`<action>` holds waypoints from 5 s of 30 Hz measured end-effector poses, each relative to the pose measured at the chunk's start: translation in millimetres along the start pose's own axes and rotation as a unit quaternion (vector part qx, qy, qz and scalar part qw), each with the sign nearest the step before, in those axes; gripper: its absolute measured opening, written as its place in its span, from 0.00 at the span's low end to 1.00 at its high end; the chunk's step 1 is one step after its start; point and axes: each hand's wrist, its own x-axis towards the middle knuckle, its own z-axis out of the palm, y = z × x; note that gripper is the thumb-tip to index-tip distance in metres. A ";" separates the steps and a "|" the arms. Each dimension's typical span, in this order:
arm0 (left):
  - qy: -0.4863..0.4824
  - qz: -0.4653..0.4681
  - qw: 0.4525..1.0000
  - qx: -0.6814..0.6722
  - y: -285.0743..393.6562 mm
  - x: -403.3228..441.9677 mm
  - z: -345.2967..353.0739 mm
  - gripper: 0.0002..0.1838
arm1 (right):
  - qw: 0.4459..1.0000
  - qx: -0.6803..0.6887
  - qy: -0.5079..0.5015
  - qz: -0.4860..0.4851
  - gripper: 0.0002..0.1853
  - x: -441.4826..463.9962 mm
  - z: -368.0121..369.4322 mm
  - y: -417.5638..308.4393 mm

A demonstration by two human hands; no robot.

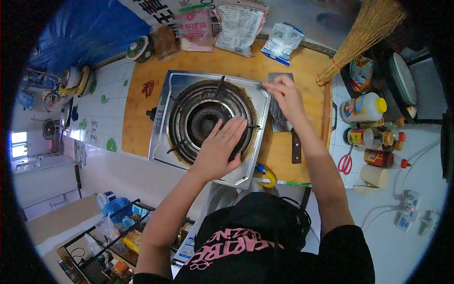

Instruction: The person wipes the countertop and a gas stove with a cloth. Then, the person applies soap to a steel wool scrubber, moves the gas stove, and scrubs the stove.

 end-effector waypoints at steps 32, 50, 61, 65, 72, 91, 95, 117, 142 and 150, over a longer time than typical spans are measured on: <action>0.009 0.000 1.000 0.006 0.5 1.6 -0.8 0.43 | 0.996 0.030 0.067 0.046 0.10 -12.3 3.2 -2.7; 0.008 -0.010 1.000 0.000 2.8 2.6 -2.0 0.43 | 0.995 -0.057 0.050 0.062 0.06 3.8 -13.8 -10.5; 0.011 -0.008 1.000 0.000 0.1 1.5 0.6 0.43 | 0.992 -0.120 -0.017 0.032 0.06 24.0 -15.3 -11.0; 0.016 -0.002 1.000 -0.005 1.5 0.1 -1.2 0.43 | 0.985 -0.139 -0.058 0.083 0.08 43.0 -9.3 -2.2; 0.019 -0.008 1.000 -0.012 -2.3 0.0 -0.1 0.43 | 0.998 -0.007 0.016 0.054 0.07 16.2 -25.0 22.0; 0.001 -0.021 1.000 -0.024 -2.3 0.0 -2.3 0.45 | 0.957 -0.186 -0.217 -0.049 0.06 104.6 37.5 -48.5; 0.016 -0.029 0.999 -0.030 -1.7 -2.6 3.3 0.44 | 0.957 -0.100 -0.268 -0.033 0.07 130.8 56.2 -29.8; 0.034 -0.016 0.998 -0.054 -6.4 -6.4 7.5 0.47 | 0.792 -0.368 -0.465 -0.145 0.09 187.9 85.9 -99.7; 0.055 -0.014 0.997 -0.044 -7.7 -7.7 12.1 0.45 | 0.774 -0.363 -0.509 -0.102 0.09 200.9 88.3 -84.8; 0.064 -0.004 0.996 -0.060 -8.9 -7.9 13.5 0.44 | 0.831 -0.136 -0.535 -0.066 0.08 198.1 83.6 -70.1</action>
